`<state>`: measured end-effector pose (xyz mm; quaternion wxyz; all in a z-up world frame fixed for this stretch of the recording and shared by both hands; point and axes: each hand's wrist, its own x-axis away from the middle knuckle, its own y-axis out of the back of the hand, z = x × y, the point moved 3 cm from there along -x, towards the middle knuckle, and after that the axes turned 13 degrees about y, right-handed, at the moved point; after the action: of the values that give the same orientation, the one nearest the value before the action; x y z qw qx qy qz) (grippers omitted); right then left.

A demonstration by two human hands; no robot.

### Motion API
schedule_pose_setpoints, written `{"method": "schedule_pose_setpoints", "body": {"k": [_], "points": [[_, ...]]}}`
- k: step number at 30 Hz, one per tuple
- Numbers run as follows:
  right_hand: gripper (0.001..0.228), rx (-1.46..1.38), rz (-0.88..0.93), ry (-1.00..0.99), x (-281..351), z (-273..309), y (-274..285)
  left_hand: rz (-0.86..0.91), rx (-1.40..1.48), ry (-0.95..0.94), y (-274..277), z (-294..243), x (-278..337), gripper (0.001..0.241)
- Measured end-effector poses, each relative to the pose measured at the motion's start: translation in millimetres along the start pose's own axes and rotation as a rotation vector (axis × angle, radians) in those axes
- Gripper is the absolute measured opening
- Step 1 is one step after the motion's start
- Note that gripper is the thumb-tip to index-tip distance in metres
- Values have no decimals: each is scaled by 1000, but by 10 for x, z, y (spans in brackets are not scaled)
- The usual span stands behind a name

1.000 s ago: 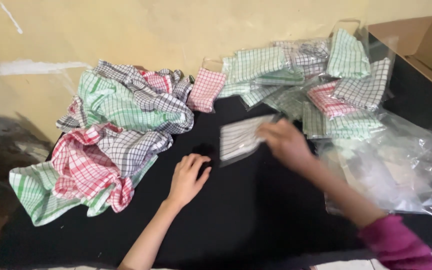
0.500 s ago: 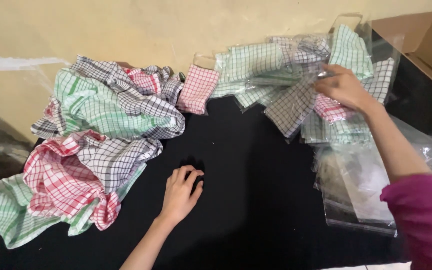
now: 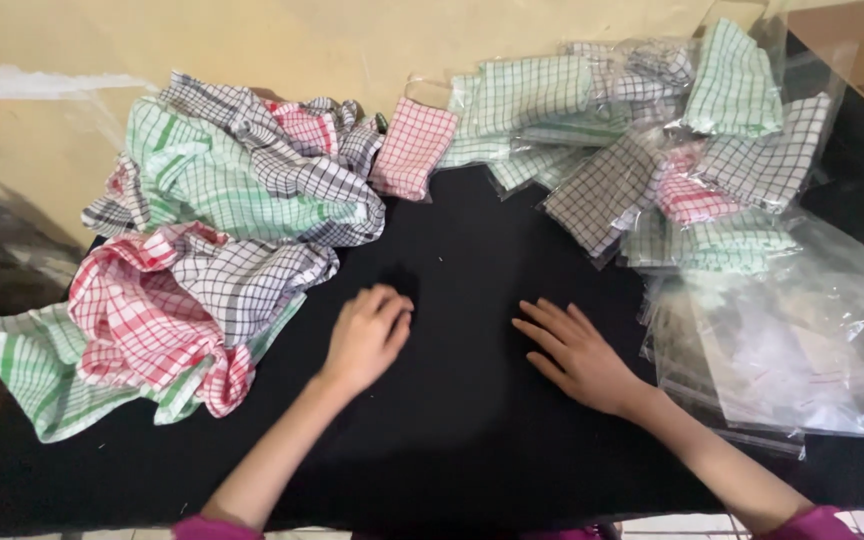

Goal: Folding a checkered cloth and placing it into a plastic bag

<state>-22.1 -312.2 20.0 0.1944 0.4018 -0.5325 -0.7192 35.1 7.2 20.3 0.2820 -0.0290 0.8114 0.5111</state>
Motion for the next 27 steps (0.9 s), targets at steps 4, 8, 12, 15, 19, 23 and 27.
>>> {"method": "schedule_pose_setpoints", "body": {"k": [4,8,12,15,19,23,27], "points": [[49,-113,90,-60,-47,29,67,-103,-64,-88,344,235,-571,16],[48,-124,111,-83,-56,52,88,-222,-391,-126,763,473,-1162,34],[46,-125,91,-61,-57,65,103,-27,-634,26,677,1217,-1672,60],[47,-116,88,-65,-64,67,111,-6,-685,-34,475,1740,-1983,21],[46,-129,95,-69,-63,69,114,87,-541,-14,548,1453,-2036,29],[46,-129,84,-60,-59,63,100,208,-598,-18,317,1374,-2034,47],[45,-136,76,-63,-67,71,117,146,-621,-137,5,1497,-2089,26]]}}
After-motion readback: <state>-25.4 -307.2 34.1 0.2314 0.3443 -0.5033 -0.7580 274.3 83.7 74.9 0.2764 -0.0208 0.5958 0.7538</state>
